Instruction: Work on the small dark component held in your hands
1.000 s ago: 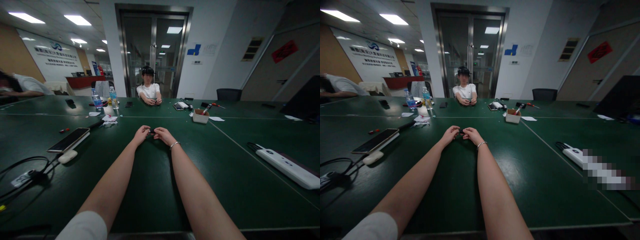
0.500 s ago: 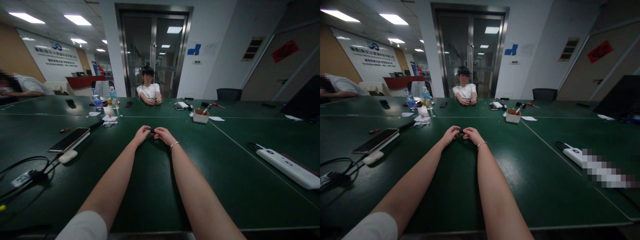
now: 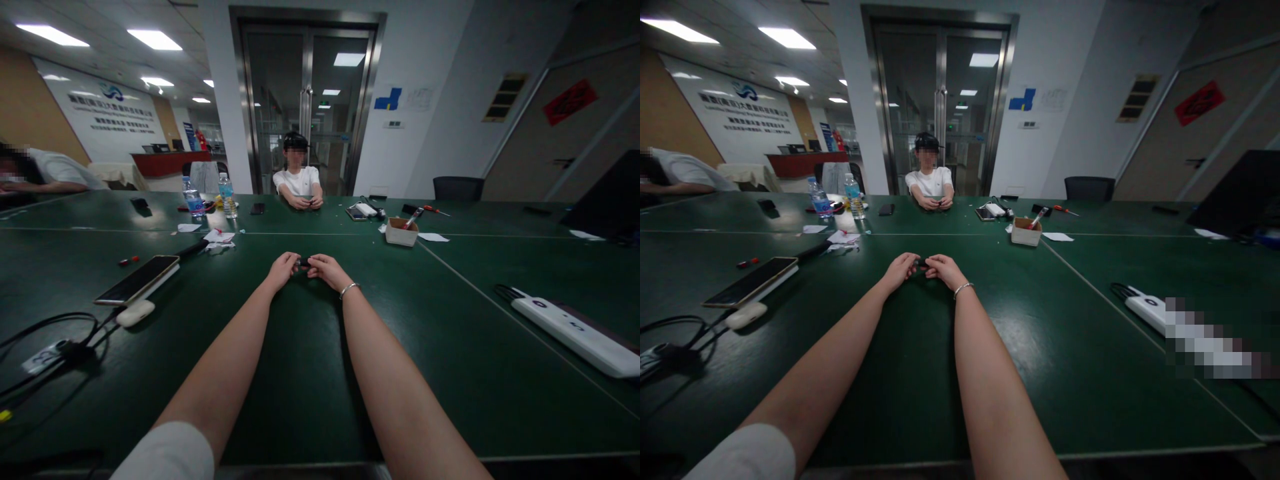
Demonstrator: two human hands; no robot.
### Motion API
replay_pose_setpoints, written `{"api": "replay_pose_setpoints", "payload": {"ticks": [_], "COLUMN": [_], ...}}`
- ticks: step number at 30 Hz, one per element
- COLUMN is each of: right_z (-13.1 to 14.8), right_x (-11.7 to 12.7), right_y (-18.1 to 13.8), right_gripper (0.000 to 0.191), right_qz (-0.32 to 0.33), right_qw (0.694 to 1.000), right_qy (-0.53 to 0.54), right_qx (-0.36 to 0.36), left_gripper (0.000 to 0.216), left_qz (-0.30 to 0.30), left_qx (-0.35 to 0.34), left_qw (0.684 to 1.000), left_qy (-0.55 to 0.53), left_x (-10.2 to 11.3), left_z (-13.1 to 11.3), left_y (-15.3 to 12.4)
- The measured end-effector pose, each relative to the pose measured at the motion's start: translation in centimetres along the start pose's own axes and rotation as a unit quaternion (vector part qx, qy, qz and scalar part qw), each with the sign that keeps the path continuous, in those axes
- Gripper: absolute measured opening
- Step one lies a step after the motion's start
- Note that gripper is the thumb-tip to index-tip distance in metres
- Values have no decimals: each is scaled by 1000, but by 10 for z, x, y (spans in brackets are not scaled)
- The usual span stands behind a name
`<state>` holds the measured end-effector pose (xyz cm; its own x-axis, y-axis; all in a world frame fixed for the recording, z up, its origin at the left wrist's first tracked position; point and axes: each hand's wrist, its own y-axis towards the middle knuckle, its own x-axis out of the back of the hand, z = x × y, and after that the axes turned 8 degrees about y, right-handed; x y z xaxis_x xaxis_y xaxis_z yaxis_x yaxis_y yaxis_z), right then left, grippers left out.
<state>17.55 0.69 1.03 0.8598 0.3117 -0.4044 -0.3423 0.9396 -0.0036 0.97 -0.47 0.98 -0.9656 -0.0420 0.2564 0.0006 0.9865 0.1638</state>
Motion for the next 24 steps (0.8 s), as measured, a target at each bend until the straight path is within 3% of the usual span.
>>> {"api": "replay_pose_setpoints", "payload": {"ticks": [8,18,22,24], "right_z": [1,3,4,3], "right_x": [-1,-1,-1,-2], "right_y": [1,-3,-4,-2], "right_gripper": [6,10,44,37], "right_qz": [-6,4,17,4], "right_qw": [1000,999,999,999], "right_qy": [1,-32,-5,-18], "right_qx": [-6,11,42,29], "left_gripper": [21,28,29,28], "left_qz": [-3,-27,-27,-22], "left_qx": [-2,-58,-43,-40], "left_qw": [1000,997,997,997], "left_qy": [-8,-36,-54,-60], "left_x": [1,6,6,6], "left_z": [0,2,2,2], "left_y": [0,0,1,1]}}
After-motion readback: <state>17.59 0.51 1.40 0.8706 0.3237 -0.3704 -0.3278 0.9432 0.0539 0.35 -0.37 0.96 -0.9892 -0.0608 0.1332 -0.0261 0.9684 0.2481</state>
